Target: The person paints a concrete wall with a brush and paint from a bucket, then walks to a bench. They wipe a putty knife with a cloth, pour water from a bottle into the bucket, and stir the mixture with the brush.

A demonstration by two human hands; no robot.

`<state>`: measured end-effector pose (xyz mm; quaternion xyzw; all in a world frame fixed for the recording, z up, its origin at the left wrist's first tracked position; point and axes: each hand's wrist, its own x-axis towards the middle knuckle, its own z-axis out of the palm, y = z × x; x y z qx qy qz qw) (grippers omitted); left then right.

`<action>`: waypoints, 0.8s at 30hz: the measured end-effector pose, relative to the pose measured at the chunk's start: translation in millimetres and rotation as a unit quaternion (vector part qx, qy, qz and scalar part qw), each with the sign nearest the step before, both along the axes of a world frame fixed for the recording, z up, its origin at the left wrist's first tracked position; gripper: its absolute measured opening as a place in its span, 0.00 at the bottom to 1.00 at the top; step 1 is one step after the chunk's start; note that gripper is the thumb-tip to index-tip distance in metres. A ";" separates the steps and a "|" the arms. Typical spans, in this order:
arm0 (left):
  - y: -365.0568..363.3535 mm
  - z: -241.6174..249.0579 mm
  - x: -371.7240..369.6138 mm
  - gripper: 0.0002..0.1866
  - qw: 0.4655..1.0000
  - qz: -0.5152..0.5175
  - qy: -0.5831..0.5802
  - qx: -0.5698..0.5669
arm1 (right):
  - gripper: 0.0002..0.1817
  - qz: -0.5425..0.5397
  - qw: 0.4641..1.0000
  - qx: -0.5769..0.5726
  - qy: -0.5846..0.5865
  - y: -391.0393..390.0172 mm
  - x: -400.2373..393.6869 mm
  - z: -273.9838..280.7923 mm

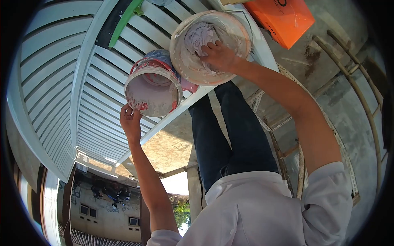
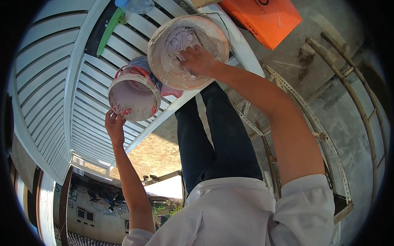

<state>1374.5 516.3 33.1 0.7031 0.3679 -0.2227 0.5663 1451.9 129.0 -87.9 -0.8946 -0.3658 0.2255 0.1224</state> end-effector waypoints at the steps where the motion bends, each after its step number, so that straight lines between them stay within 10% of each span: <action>1: -1.8 -0.3 -0.1 0.18 1.000 0.002 -0.005 0.003 | 0.15 0.004 1.000 -0.007 -0.011 0.3 -0.7 0.6; 10: 3.2 -18.6 -3.2 0.20 1.000 0.023 -0.004 0.008 | 0.11 -0.219 0.960 0.164 0.067 -1.0 4.3 12.9; 24: -0.5 -15.6 -12.6 0.29 0.999 0.031 0.007 -0.015 | 0.15 -0.553 0.684 0.477 -0.012 -26.3 11.4 94.6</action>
